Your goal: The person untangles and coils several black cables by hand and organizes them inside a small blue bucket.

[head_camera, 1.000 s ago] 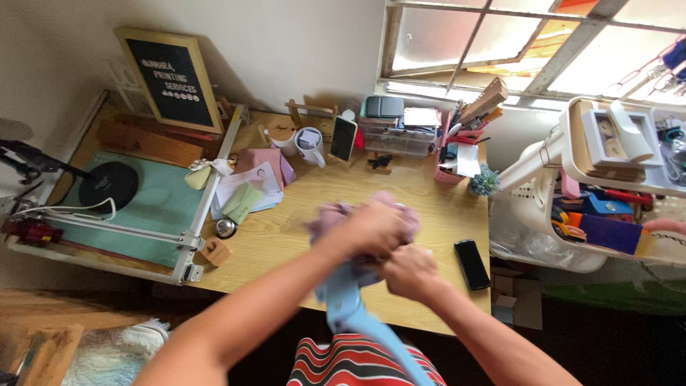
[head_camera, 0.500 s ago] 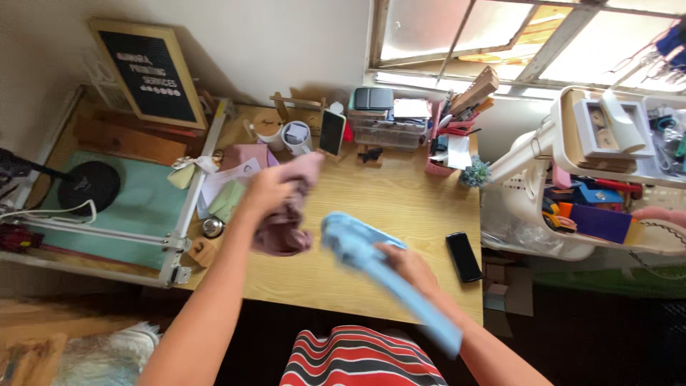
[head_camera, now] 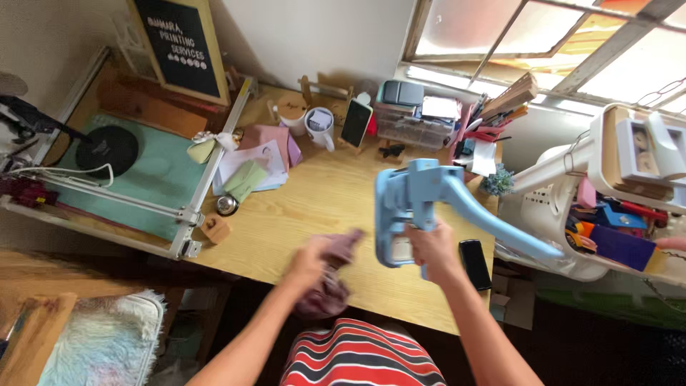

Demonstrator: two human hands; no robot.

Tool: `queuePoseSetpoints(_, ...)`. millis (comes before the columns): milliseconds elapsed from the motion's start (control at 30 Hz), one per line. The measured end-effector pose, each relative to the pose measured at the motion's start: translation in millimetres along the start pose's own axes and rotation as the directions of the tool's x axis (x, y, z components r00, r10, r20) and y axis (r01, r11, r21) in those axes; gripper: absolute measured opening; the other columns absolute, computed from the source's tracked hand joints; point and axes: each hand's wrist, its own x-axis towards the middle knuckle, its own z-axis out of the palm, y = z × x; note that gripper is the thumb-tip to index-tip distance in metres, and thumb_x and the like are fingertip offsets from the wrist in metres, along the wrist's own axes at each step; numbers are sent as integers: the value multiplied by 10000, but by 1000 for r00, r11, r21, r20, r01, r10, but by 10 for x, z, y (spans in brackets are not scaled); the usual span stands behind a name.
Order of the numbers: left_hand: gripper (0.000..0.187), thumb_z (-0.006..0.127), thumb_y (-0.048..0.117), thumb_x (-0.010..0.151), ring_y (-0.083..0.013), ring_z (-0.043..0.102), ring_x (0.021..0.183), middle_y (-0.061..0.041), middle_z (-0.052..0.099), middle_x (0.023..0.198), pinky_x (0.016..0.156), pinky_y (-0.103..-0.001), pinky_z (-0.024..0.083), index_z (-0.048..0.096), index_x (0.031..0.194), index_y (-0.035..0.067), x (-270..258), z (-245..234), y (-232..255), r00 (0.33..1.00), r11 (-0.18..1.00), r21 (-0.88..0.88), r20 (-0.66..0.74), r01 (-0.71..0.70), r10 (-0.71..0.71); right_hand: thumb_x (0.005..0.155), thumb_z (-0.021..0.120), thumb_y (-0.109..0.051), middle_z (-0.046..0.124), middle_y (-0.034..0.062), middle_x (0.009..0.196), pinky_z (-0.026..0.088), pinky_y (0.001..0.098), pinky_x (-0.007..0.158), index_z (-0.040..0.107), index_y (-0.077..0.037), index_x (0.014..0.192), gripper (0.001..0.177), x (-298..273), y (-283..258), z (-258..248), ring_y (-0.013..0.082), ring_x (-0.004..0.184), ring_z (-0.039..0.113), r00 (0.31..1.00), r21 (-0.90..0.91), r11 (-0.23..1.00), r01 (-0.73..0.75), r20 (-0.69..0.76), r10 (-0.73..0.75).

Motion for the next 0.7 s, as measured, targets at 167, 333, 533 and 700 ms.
queuePoseSetpoints(167,343,573,231,989,-324,712,1164,-142,721,1264,999,-464,572,639,1308,125,-29,-778,-623,892,907,157,-307,390,-330,893,710,-79,438,-21,591,274,290,366,545,-63,901,166,-420,-169,-543,87,438,385,993,-10,999,-47,-109,46)
queuePoseSetpoints(333,749,818,446,704,-505,214,1467,-100,325,1637,1101,-740,215,532,1330,150,97,-189,-833,879,689,577,-434,439,-198,887,707,-76,465,22,583,266,308,349,611,0,984,157,-1008,42,-974,123,400,373,947,-4,995,-103,-307,97)
queuePoseSetpoints(533,687,776,236,755,-484,291,1430,-1,380,1607,1071,-706,240,573,1412,220,1417,548,-825,946,742,669,-264,39,188,845,693,-35,466,49,596,244,340,341,578,-8,1024,214,-1589,508,-1316,139,388,341,804,119,970,-210,-543,241)
queuePoseSetpoints(700,509,677,76,714,-433,401,1355,15,516,1516,1095,-700,242,748,1177,276,1749,770,-597,975,776,606,-1,-175,220,881,675,-41,442,26,616,248,321,373,553,9,1077,236,-2001,651,-1273,116,416,337,741,180,953,-243,-600,302)
